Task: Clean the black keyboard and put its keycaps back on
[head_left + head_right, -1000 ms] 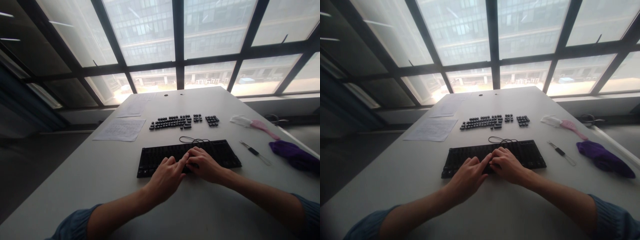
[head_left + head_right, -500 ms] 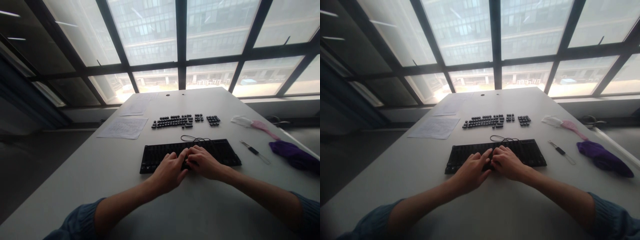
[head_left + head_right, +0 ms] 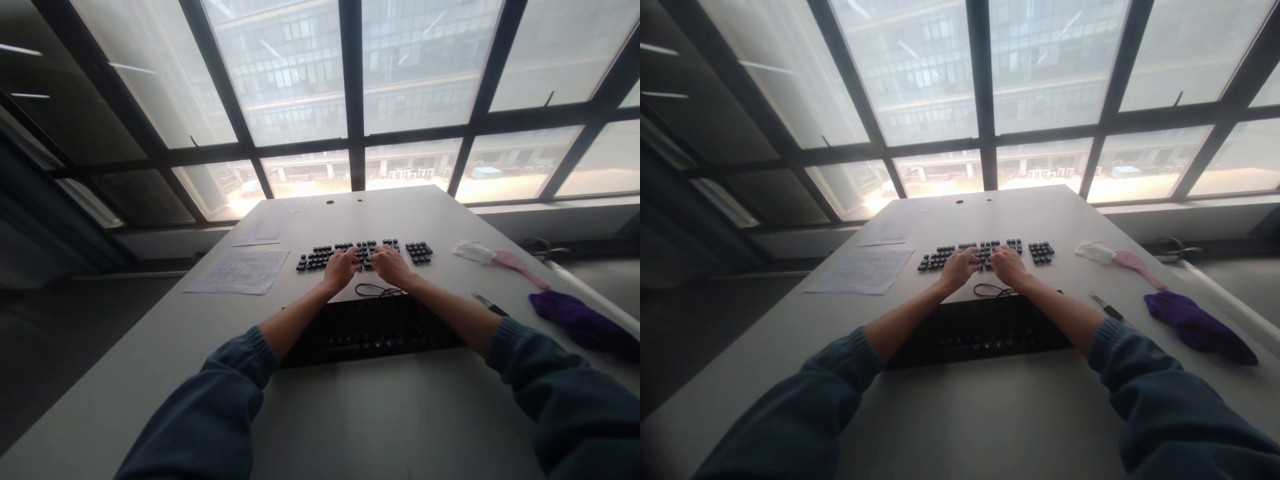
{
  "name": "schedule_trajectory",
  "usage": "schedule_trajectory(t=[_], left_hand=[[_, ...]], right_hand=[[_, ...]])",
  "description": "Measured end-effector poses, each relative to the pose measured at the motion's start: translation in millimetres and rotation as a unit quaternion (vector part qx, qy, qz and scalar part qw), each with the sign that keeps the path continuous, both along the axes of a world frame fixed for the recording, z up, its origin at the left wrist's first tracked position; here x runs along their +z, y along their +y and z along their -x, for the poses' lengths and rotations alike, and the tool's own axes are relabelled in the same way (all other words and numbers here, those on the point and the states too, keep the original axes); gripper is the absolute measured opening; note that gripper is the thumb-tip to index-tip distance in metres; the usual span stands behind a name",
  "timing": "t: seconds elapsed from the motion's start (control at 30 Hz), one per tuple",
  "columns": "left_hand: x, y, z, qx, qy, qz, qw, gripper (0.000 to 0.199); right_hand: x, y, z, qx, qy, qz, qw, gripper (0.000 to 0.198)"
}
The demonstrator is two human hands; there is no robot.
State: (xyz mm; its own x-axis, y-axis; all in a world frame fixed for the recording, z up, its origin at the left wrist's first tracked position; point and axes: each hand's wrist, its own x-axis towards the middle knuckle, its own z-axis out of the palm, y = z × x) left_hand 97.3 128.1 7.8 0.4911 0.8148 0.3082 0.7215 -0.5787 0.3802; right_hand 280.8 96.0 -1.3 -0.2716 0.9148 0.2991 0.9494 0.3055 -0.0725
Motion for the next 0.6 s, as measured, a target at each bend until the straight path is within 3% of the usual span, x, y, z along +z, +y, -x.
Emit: schedule_trajectory(t=[0.23, 0.47, 0.6], left_hand=[[-13.3, 15.4, -6.9, -0.001, 0.02, 0.005, 1.0, 0.047], [-16.0, 22.6, -8.1, -0.023, 0.028, 0.006, 0.999, 0.046], [-17.0, 26.1, -9.0, -0.043, 0.033, 0.017, 0.998, 0.028]], right_hand=[[-5.0, 10.4, 1.4, 0.043, -0.027, 0.004, 0.999, 0.025], [-5.5, 8.9, 1.1, 0.054, -0.02, 0.011, 0.998, 0.016], [-4.2, -1.1, -2.0, 0.037, -0.009, 0.01, 0.999, 0.012]])
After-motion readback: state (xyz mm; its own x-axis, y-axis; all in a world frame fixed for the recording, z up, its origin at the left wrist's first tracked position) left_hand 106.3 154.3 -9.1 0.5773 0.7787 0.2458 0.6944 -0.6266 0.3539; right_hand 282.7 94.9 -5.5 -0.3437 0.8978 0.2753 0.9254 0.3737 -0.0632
